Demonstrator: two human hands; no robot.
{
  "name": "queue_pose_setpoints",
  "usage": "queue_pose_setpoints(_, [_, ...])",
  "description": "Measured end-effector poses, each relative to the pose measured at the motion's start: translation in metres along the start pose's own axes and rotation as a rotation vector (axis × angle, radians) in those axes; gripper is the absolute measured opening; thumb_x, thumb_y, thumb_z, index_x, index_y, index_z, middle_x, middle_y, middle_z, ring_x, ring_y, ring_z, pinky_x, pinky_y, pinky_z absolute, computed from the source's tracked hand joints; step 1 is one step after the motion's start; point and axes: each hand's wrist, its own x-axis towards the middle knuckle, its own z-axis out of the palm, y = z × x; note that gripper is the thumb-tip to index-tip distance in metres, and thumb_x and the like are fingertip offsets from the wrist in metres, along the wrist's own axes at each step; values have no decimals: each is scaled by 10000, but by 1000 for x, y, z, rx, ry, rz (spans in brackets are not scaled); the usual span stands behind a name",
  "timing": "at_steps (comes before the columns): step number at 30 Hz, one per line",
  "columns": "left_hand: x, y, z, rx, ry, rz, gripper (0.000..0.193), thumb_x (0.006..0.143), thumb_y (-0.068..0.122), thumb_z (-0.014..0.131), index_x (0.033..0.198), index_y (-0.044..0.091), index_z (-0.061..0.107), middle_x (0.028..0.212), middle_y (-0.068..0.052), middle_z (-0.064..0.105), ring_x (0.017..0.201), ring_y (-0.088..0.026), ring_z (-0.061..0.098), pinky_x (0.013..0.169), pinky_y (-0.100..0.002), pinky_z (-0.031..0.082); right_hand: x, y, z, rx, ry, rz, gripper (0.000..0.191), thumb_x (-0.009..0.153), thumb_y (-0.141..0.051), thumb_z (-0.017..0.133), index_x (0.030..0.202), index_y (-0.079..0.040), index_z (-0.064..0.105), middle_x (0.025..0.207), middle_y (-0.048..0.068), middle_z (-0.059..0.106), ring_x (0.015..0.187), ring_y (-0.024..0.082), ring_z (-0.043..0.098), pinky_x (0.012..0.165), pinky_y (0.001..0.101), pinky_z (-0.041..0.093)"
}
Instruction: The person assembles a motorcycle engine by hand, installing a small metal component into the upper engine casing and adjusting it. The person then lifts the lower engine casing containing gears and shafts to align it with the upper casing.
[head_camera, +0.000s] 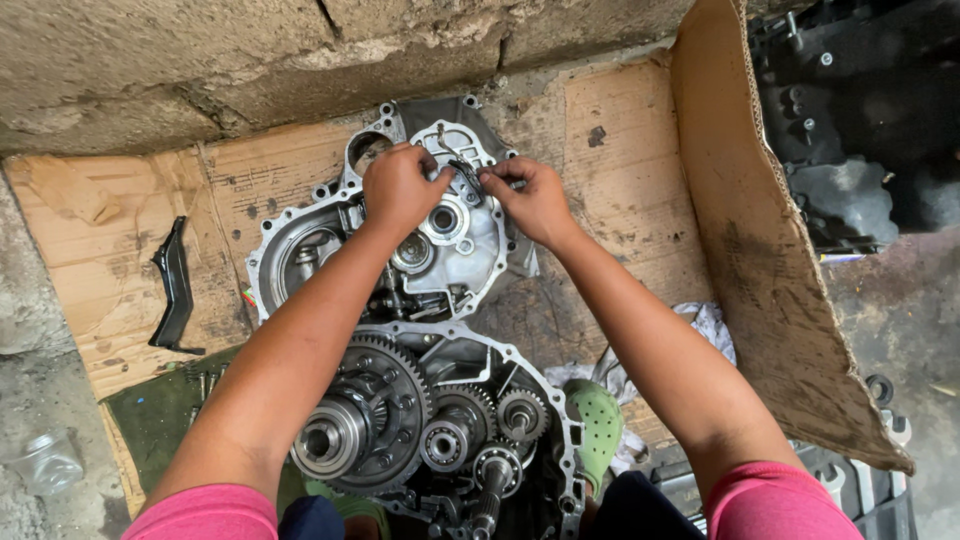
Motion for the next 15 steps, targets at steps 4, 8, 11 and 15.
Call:
queue_pose_setpoints(4, [-3,1,8,23,42,93,146,809,205,815,812,66,774,897,-129,731,846,-356,692,758,-479,544,-1,1,0,37,-8,24,159,930,-150,786,974,0,756,907,61,760,824,93,668,738,253,544])
queue_pose_setpoints(8, [-5,0,7,50,63,202,142,773,159,787,876,62,774,919,-125,735,844,-354,697,738,-474,546,-2,-4,-2,-34,6,-20,158,919,-139,789,971,8,761,937,71,741,845,106,687,747,259,559])
queue_pose_setpoints(11, [-4,0,4,41,58,96,195,754,214,819,814,42,750,897,-136,721,821,-363,692,715,-478,540,-2,-5,-2,-12,5,-34,156,918,-136,782,986,3,767,966,67,745,874,111,706,772,264,573])
queue_pose_setpoints(15, [-2,3,6,81,16,76,186,811,236,821,811,64,750,903,-118,717,844,-358,693,753,-480,539,0,-3,-1,-2,9,-36,148,916,-124,788,982,8,769,957,77,752,871,122,701,773,270,566])
